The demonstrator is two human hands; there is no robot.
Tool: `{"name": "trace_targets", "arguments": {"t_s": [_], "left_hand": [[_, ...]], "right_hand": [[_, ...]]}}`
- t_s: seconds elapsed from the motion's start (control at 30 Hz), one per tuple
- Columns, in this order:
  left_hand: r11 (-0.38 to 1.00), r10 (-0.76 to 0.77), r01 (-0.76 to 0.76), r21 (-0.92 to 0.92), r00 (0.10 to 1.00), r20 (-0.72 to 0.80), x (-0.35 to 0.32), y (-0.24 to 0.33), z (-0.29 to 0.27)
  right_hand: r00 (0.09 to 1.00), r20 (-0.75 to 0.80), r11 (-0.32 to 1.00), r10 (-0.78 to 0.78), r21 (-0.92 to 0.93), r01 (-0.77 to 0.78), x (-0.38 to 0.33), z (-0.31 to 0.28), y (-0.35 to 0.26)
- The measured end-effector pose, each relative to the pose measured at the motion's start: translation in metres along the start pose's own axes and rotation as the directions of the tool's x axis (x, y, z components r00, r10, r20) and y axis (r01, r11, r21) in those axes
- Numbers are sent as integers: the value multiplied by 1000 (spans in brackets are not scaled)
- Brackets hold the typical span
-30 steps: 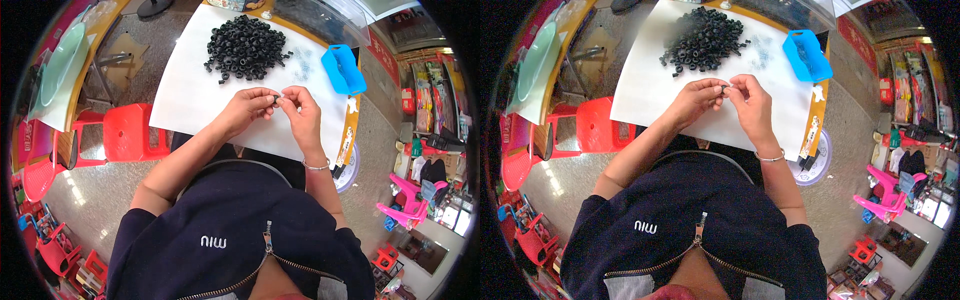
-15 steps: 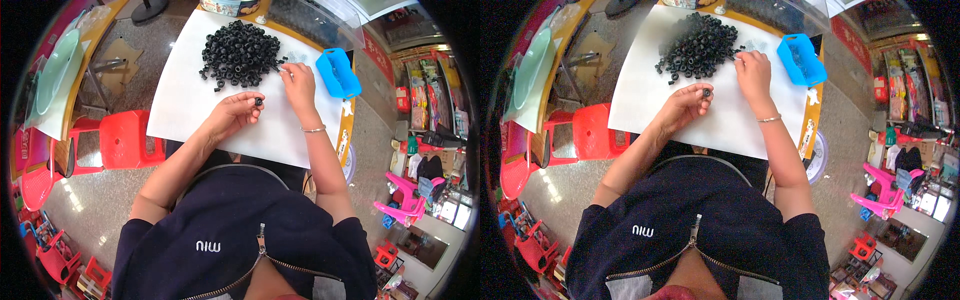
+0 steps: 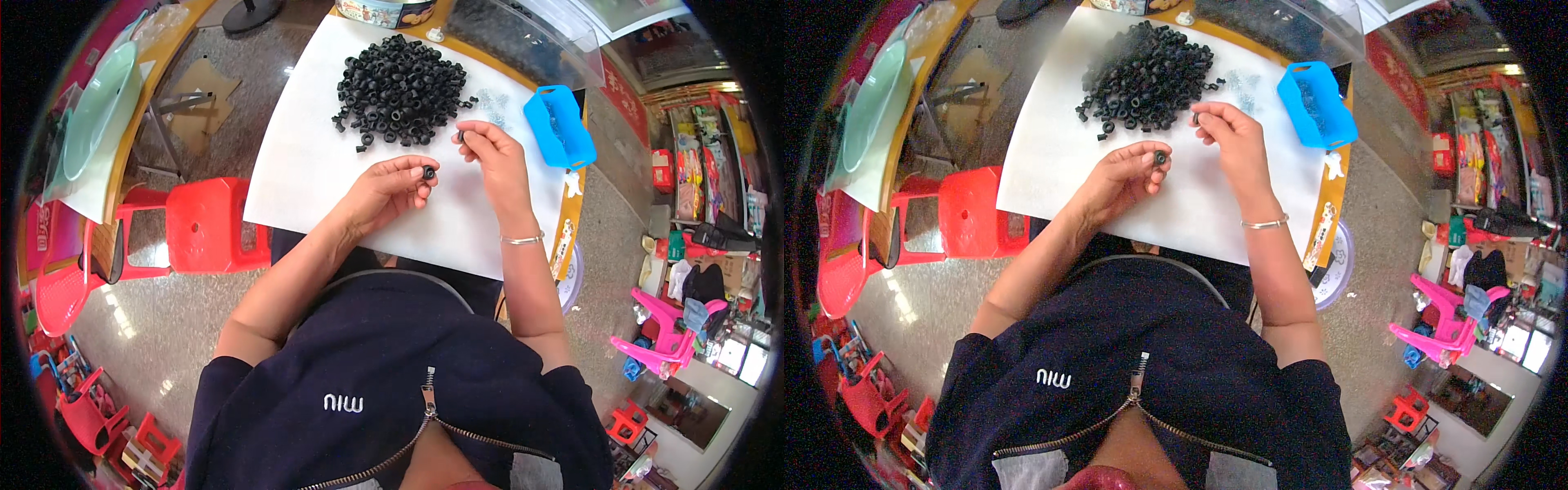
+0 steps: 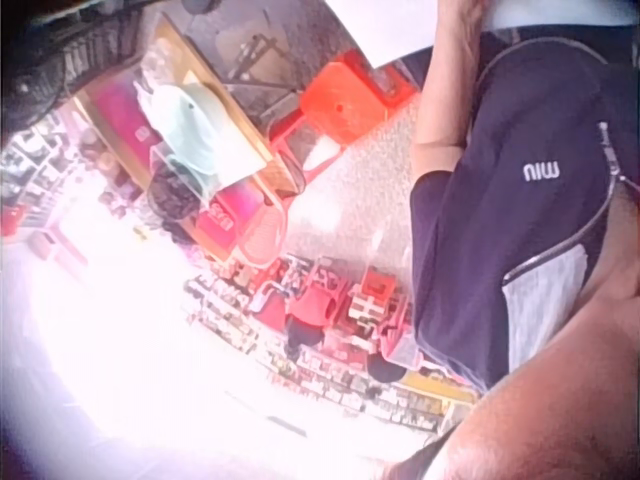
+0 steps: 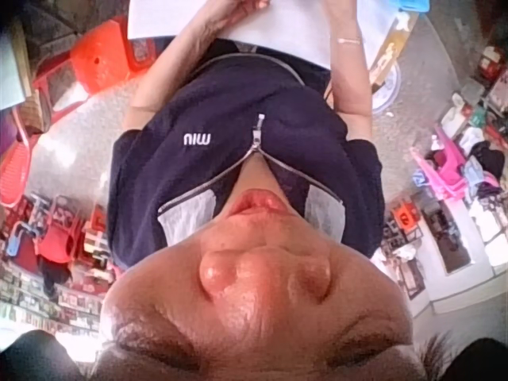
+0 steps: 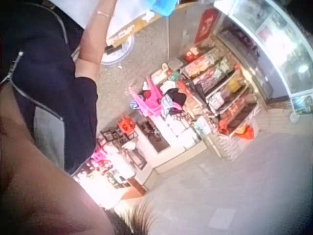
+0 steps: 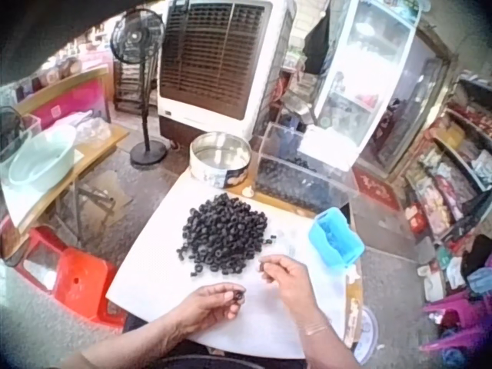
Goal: Assembling small black plastic bead components by hand.
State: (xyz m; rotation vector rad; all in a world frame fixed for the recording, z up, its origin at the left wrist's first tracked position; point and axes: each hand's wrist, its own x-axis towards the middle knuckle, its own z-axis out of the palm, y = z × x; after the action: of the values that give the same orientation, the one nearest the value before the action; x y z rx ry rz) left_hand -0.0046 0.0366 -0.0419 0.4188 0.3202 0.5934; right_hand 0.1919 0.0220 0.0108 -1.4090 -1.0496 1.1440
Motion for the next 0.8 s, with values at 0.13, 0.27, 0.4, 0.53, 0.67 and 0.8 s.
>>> {"name": "trace_targets", "arguments": {"t_s": [0.13, 0.27, 0.4, 0.53, 0.67, 0.8], "left_hand": [[1000, 18, -18, 7, 1000, -2, 1, -2, -2], [999, 30, -29, 32, 999, -36, 0, -1, 1], [998, 47, -45, 42, 998, -45, 1, -1, 2], [997, 72, -72, -8, 997, -25, 2, -2, -1], [997, 76, -77, -14, 997, -28, 2, -2, -2], [998, 66, -66, -10, 997, -33, 3, -2, -2]], "right_hand": [[998, 35, 971, 52, 231, -59, -22, 12, 3], [999, 24, 961, 34, 272, -40, -31, 20, 6], [1000, 23, 968, -13, 253, 6, -35, 20, 11], [999, 44, 968, -30, 252, 18, -42, 21, 12], [999, -16, 996, -46, 74, 47, -49, 27, 4], [994, -62, 994, -94, -53, 91, -54, 31, -1]]}}
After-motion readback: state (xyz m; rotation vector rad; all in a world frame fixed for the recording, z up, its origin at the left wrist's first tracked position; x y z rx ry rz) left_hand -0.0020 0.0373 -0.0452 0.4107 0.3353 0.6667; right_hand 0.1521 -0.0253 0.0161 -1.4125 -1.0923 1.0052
